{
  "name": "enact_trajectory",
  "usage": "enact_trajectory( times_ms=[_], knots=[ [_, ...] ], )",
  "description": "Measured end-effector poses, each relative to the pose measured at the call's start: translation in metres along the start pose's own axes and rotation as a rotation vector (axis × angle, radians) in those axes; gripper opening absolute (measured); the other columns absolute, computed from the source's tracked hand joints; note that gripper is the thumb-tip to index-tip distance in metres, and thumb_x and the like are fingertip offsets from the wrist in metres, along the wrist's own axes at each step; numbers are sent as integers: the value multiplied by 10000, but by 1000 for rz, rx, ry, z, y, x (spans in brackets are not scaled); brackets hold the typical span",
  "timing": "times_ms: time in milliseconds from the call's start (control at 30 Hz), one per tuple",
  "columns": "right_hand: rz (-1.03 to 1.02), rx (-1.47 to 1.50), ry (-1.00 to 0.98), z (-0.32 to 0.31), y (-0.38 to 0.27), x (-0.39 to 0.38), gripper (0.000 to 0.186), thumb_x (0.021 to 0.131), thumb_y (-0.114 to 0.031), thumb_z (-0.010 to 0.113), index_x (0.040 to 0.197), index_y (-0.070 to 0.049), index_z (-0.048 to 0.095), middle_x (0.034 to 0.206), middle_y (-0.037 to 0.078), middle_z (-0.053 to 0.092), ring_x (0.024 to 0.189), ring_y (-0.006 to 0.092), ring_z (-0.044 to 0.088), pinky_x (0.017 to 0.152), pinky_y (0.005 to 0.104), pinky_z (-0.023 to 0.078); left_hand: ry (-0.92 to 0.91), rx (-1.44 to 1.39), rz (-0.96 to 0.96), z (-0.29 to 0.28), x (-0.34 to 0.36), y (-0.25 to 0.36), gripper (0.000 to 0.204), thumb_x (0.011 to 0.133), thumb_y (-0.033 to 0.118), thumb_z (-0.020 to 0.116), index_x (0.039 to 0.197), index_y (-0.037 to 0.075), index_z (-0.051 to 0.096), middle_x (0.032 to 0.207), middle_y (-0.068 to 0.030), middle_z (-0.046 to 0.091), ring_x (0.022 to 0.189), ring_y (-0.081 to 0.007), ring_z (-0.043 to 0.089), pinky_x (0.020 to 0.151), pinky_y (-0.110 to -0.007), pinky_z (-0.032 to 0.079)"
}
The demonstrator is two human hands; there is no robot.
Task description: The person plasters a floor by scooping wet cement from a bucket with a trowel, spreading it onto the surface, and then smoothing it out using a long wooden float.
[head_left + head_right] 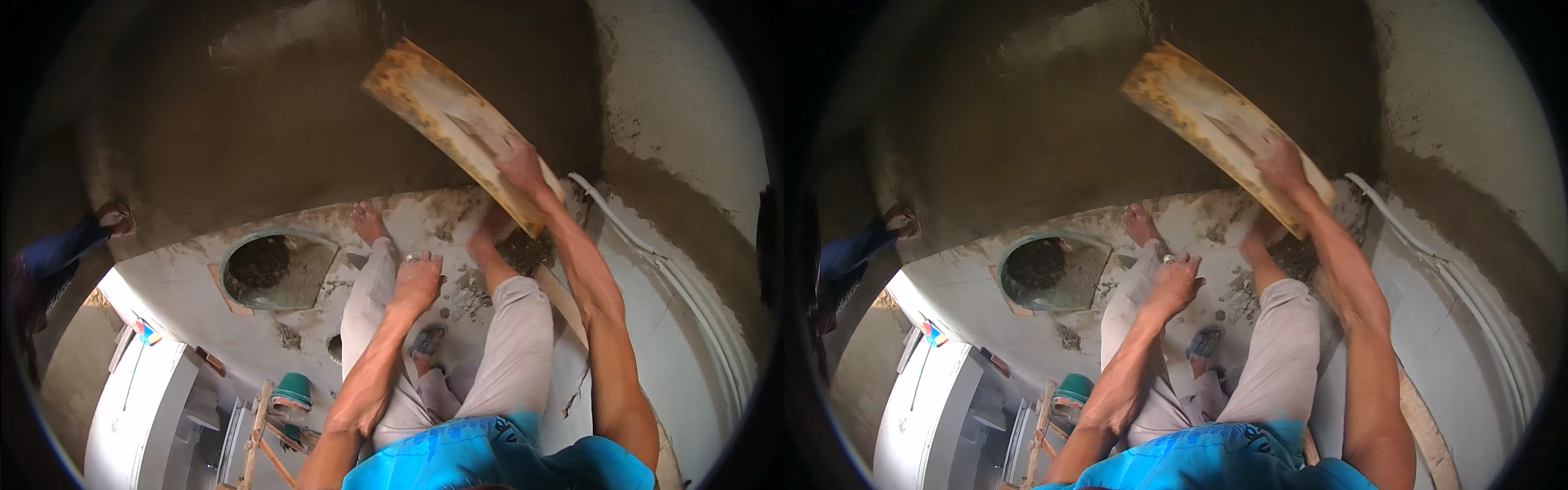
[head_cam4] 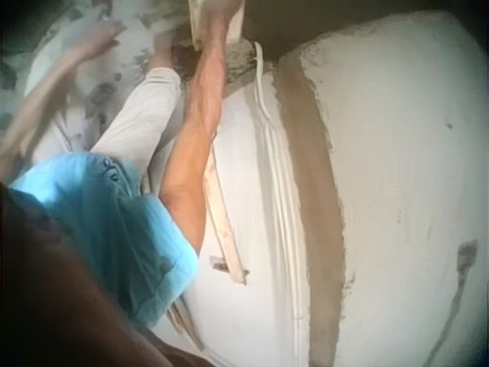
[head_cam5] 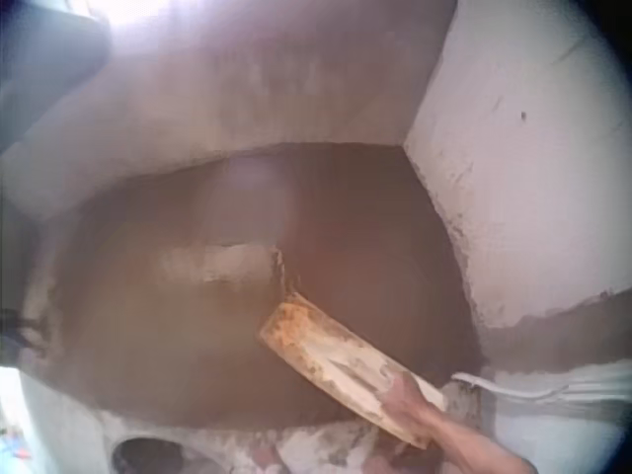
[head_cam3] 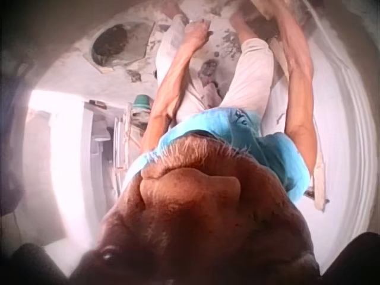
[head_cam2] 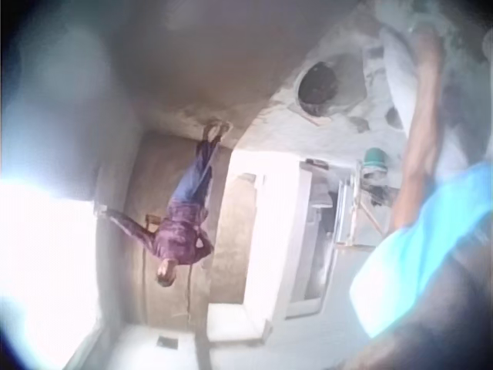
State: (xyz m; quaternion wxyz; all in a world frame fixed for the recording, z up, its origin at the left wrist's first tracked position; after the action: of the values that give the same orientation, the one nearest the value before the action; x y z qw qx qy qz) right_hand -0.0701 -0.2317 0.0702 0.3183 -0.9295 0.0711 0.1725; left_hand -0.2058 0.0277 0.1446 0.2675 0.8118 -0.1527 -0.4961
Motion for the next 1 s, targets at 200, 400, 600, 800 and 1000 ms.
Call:
enact_trajectory(
  times_ms=[200, 400, 600, 800, 1000],
  knots=[
    [53, 146, -95, 169, -44, 43, 481, 693, -244, 697, 1102, -32, 559, 958, 257, 629, 936, 424, 597, 809, 499, 479, -47, -55, -41, -24, 9, -38, 320, 874, 249, 604, 1071, 6, 537, 1041, -202, 567, 952, -420, 574, 804, -488, 457],
    [101, 130, -76, 239, -94, 93, 347, 756, -202, 607, 1029, 6, 556, 885, 249, 648, 858, 405, 635, 763, 485, 494, 16, -107, -64, -57, 12, -35, 371, 891, 259, 579, 1173, 23, 524, 1062, -203, 558, 984, -420, 551, 826, -491, 445],
    [203, 110, -2, 256, -104, 147, 273, 786, -174, 608, 984, 3, 543, 856, 233, 654, 852, 395, 649, 764, 483, 516, 88, -121, -39, -71, 17, -33, 397, 888, 250, 589, 1205, 21, 518, 1065, -201, 553, 992, -410, 545, 830, -480, 444],
    [250, 65, 101, 250, -92, 175, 275, 790, -185, 633, 977, -5, 544, 855, 220, 658, 848, 384, 655, 756, 474, 527, 130, -126, -39, -79, 22, -35, 407, 884, 239, 598, 1213, 16, 514, 1078, -198, 543, 965, -406, 557, 813, -467, 454],
    [310, 90, 94, 234, -75, 185, 296, 800, -202, 625, 1015, -16, 544, 916, 222, 655, 890, 372, 648, 763, 468, 520, 104, -116, -54, -83, 29, -29, 410, 883, 244, 601, 1221, 26, 519, 1094, -178, 546, 948, -405, 570, 811, -469, 462]
  ],
)
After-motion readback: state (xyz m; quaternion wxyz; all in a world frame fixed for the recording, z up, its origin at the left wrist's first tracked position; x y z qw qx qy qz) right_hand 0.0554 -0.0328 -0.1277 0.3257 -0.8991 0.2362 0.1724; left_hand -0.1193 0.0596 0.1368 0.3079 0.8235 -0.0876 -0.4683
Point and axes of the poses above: each hand's wrist, its own x-axis towards the middle knuckle, its own z-axis out of the palm, y = z × x, the point moved 2 cm from there along x, towards the middle knuckle
